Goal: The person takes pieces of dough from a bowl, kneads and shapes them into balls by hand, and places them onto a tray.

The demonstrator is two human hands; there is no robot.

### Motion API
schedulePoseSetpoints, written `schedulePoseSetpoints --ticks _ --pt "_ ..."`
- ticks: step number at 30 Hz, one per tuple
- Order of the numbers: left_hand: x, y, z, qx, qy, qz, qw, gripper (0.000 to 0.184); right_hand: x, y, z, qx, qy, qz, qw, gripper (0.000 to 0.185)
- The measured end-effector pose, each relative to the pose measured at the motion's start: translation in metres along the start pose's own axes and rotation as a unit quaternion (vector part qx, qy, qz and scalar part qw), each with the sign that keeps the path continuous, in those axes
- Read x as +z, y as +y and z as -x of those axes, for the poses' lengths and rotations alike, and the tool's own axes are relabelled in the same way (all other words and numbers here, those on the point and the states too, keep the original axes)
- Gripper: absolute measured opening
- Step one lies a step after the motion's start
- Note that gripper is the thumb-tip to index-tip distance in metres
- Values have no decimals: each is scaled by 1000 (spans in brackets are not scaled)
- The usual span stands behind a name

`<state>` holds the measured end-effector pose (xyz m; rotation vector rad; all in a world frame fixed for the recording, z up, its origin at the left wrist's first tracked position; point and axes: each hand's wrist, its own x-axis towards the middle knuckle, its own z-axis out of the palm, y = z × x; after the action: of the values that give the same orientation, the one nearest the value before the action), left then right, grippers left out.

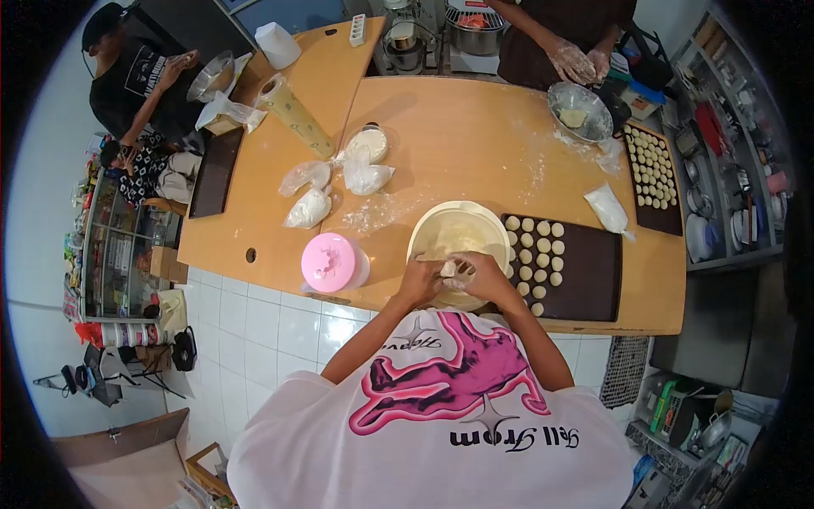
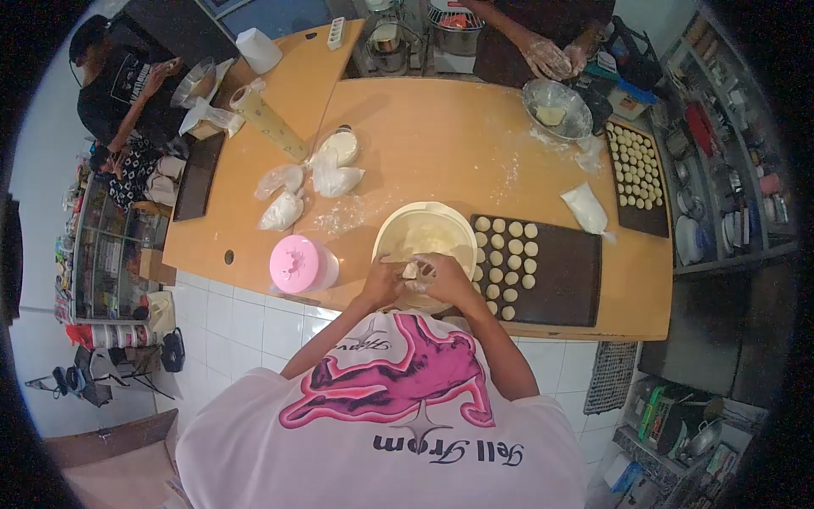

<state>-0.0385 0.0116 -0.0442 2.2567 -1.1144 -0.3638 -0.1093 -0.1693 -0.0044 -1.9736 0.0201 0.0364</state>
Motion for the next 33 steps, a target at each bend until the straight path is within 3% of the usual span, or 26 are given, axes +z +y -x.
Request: schedulePoseSetpoints --ticks 5,7,13,17,19,22,28,33 --pt "6 1 -1 -43 -13 -43 998 34 9 3 -3 -24 22 91 995 37" --pt "12 -1 1 -31 31 -29 999 31 7 3 -5 -22 10 94 995 33" --pt "22 -7 5 -21 104 -13 994 29 11 26 -1 70 56 -77 993 22" --pt "21 1 2 3 91 -64 994 28 19 52 -5 100 78 -35 991 23" --pt "18 10 0 -16 80 -85 993 27 9 24 -5 132 72 33 988 24" --pt "21 14 -1 -49 93 -92 990 24 14 26 -9 103 104 49 988 27" --pt "12 20 1 -50 78 -70 993 22 6 11 -9 151 61 22 986 34" --pt "24 7 3 -37 95 -84 991 27 5 8 -7 100 27 8 995 38"
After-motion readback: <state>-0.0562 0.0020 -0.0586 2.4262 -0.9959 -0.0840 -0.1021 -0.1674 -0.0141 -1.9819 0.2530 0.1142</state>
